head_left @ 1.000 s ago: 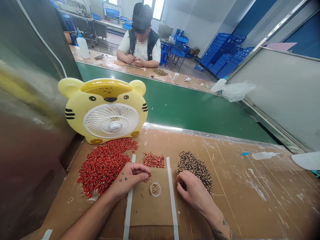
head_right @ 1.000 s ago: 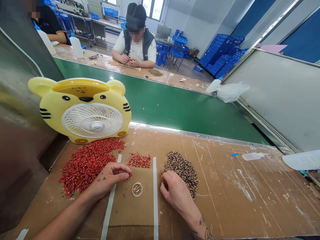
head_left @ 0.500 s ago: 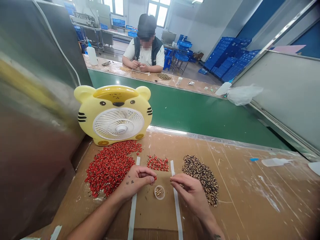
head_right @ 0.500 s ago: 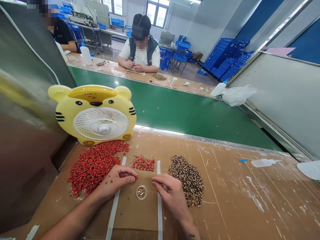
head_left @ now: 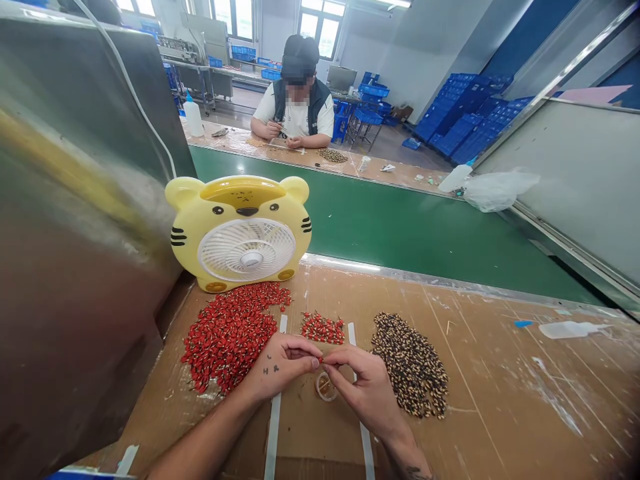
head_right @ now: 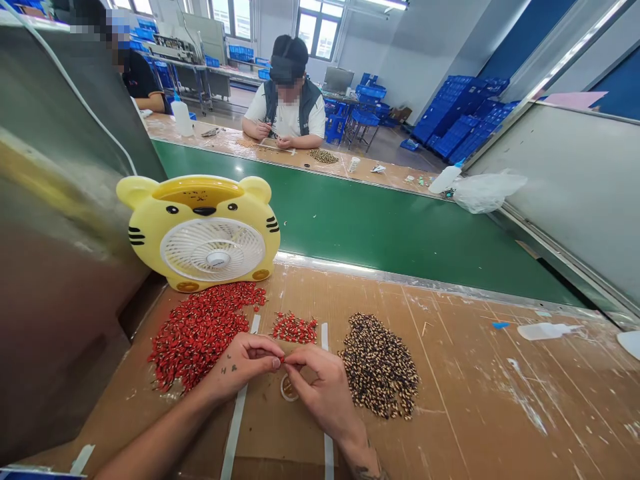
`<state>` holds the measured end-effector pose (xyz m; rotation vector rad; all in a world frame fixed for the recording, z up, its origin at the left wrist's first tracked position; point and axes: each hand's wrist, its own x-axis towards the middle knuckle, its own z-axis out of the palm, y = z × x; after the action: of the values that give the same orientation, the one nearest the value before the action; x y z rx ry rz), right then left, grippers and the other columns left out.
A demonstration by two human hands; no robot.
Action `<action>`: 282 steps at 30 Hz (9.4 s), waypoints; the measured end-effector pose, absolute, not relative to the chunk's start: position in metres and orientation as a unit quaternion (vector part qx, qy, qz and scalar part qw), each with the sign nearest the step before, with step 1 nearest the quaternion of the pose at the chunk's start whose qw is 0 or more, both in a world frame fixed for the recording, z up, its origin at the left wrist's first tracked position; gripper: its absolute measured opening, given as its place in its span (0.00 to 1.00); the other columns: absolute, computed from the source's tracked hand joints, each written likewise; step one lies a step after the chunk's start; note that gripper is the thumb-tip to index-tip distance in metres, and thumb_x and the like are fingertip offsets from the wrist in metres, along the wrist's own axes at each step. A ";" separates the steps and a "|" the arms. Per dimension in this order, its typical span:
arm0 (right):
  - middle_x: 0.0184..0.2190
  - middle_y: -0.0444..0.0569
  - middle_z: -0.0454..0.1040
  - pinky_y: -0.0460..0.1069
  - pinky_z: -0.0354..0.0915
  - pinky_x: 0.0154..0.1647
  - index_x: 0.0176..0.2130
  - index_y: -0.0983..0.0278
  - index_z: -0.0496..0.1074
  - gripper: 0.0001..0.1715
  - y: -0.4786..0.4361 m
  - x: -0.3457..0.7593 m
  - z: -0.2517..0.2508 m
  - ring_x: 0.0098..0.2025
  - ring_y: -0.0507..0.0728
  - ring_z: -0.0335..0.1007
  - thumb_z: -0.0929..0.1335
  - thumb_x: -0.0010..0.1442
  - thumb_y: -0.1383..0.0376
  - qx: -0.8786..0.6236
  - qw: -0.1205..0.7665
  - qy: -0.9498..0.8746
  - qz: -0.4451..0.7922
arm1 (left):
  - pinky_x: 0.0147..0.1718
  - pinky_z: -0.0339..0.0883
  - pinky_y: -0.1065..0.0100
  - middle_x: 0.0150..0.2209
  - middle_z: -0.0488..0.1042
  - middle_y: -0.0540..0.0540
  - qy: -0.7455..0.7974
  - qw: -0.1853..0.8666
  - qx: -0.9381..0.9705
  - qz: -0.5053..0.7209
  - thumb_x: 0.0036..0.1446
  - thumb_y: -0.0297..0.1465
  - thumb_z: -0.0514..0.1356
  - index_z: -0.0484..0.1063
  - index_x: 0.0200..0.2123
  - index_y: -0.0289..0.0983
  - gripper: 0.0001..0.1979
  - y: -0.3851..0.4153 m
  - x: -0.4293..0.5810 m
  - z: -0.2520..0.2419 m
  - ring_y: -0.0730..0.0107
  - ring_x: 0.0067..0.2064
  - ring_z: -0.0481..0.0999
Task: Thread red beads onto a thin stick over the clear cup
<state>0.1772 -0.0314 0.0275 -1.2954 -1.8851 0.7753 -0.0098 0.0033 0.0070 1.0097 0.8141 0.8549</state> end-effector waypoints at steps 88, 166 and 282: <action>0.25 0.47 0.70 0.47 0.59 0.29 0.31 0.64 0.73 0.18 -0.040 0.205 -0.004 0.28 0.53 0.64 0.62 0.70 0.62 -0.425 0.249 -0.852 0.179 | 0.30 0.74 0.75 0.26 0.80 0.47 0.378 0.749 0.251 0.483 0.40 0.28 0.75 0.81 0.29 0.32 0.11 0.016 -0.026 0.004 0.74 0.27 0.79; 0.31 0.50 0.75 0.53 0.67 0.39 0.38 0.62 0.77 0.11 -0.032 0.261 0.018 0.38 0.60 0.67 0.66 0.62 0.74 -0.522 0.150 -0.821 0.177 | 0.32 0.68 0.72 0.26 0.80 0.48 0.404 0.751 0.390 0.348 0.43 0.26 0.69 0.81 0.29 0.33 0.06 0.004 -0.011 0.002 0.73 0.28 0.77; 0.25 0.47 0.71 0.47 0.58 0.31 0.32 0.64 0.73 0.14 -0.042 0.201 -0.003 0.29 0.54 0.64 0.65 0.69 0.64 -0.423 0.292 -0.837 0.188 | 0.30 0.73 0.72 0.26 0.81 0.45 0.423 0.682 0.388 0.454 0.51 0.33 0.69 0.83 0.35 0.34 0.09 0.016 -0.032 0.003 0.71 0.27 0.79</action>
<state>0.2006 -0.0420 -0.0025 -1.1281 -2.2302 0.4998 -0.0316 0.0161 0.0034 0.8703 0.9486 1.0174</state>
